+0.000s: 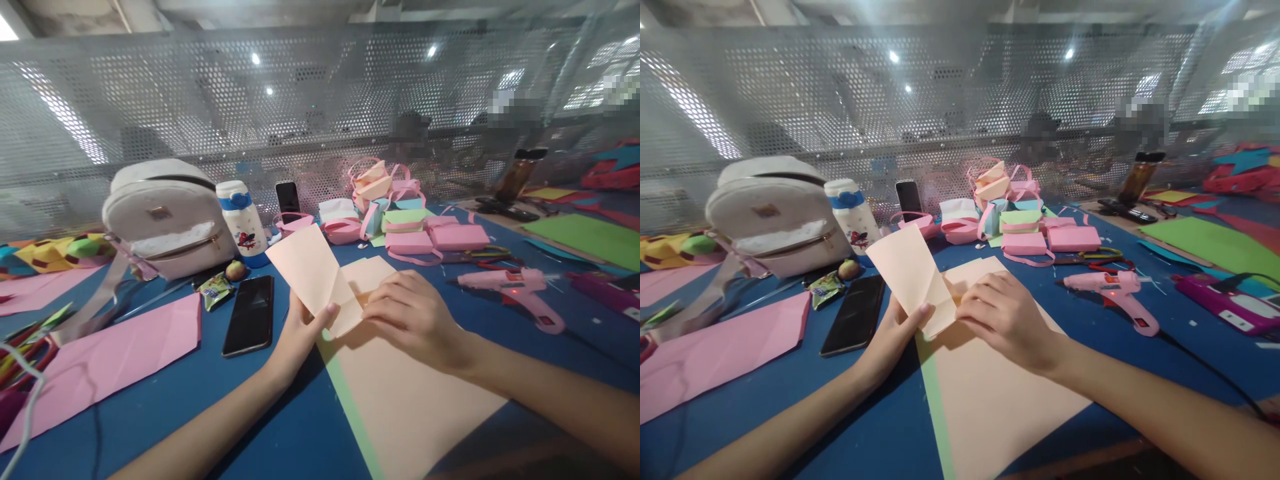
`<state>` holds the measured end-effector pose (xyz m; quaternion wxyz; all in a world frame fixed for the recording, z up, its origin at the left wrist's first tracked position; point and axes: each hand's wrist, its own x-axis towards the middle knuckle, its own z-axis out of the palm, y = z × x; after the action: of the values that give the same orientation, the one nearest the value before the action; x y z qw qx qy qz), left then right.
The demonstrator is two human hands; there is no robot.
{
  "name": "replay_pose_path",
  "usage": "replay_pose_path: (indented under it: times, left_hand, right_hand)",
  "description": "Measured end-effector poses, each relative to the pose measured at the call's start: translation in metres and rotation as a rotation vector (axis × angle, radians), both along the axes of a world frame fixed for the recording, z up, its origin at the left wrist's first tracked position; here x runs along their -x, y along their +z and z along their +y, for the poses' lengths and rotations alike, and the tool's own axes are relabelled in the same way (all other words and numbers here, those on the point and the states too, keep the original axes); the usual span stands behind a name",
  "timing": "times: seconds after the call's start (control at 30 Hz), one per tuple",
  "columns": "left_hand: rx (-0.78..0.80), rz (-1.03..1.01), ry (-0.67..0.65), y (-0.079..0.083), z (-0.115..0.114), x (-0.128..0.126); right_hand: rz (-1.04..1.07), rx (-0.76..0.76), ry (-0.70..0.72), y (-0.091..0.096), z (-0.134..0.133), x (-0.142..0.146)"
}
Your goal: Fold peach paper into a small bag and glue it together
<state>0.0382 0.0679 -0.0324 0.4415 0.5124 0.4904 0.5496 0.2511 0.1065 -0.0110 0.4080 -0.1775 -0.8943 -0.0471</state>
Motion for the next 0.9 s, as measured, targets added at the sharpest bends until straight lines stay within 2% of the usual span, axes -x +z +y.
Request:
replay_pose_path:
  times: [0.1,0.27,0.4,0.57,0.9]
  left_hand:
    - [-0.003,-0.023,-0.015,-0.0014,0.0,0.0009]
    - [-0.053,-0.156,-0.137,-0.0009,0.0013,-0.0011]
    - [-0.062,-0.142,-0.097,0.001,0.0018,-0.0025]
    - [-0.03,-0.16,-0.082,0.0005,0.0023,-0.0019]
    - [-0.055,-0.096,-0.09,-0.001,0.0024,-0.0017]
  right_hand:
    - [0.005,0.032,0.0,-0.0009,0.001,-0.0005]
    - [0.021,0.093,-0.026,-0.0017,0.0043,-0.0012]
    - [0.038,0.13,0.002,-0.0015,0.0062,-0.0004]
    - [0.048,0.108,0.038,-0.0026,0.0073,-0.0002]
    - [0.035,0.075,0.006,-0.0037,0.004,-0.0004]
